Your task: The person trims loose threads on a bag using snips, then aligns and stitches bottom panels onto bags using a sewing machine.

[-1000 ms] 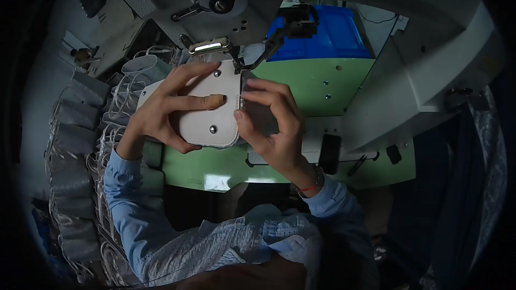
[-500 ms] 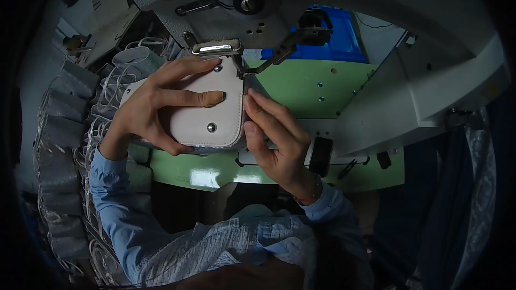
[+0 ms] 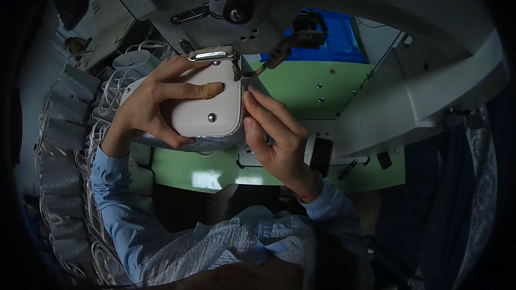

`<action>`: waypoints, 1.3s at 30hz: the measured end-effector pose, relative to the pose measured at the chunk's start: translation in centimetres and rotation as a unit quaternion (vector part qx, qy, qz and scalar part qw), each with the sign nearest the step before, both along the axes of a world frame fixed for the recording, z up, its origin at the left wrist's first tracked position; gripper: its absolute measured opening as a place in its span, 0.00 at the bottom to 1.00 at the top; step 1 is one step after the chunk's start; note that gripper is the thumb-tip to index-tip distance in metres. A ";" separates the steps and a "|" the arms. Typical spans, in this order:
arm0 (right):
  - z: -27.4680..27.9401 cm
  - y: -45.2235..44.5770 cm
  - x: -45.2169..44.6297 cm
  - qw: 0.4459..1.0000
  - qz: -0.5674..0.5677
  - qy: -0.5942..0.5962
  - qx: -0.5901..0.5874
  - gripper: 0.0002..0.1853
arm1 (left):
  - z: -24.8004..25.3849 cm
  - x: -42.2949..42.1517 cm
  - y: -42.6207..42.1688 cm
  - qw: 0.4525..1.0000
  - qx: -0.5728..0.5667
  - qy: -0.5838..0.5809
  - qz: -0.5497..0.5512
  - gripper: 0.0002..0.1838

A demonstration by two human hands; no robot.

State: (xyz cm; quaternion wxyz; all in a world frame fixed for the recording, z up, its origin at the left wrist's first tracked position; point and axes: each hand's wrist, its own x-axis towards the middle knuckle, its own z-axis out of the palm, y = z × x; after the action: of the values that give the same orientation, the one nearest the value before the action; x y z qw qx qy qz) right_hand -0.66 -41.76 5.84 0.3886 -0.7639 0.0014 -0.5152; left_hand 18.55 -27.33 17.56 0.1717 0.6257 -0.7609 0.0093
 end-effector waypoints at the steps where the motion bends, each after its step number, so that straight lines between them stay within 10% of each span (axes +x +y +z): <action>1: 0.0 0.0 0.1 1.000 0.000 0.001 0.000 0.16 | 0.0 0.1 0.0 1.000 0.003 0.000 -0.001 0.46; 30: 1.4 -2.3 -0.2 1.000 0.023 -0.006 -0.007 0.17 | 0.2 0.1 -0.2 1.000 0.010 0.009 0.001 0.44; 39: 4.7 -3.4 -0.6 0.963 0.229 -0.036 0.136 0.18 | 0.3 0.1 -0.2 1.000 0.013 -0.002 0.004 0.44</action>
State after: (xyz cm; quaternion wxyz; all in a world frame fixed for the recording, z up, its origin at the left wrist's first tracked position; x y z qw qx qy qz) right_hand -1.21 -45.17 10.53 0.5961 -0.6648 -0.1175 -0.4346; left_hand 18.64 -27.48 17.82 0.1624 0.6307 -0.7588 0.0013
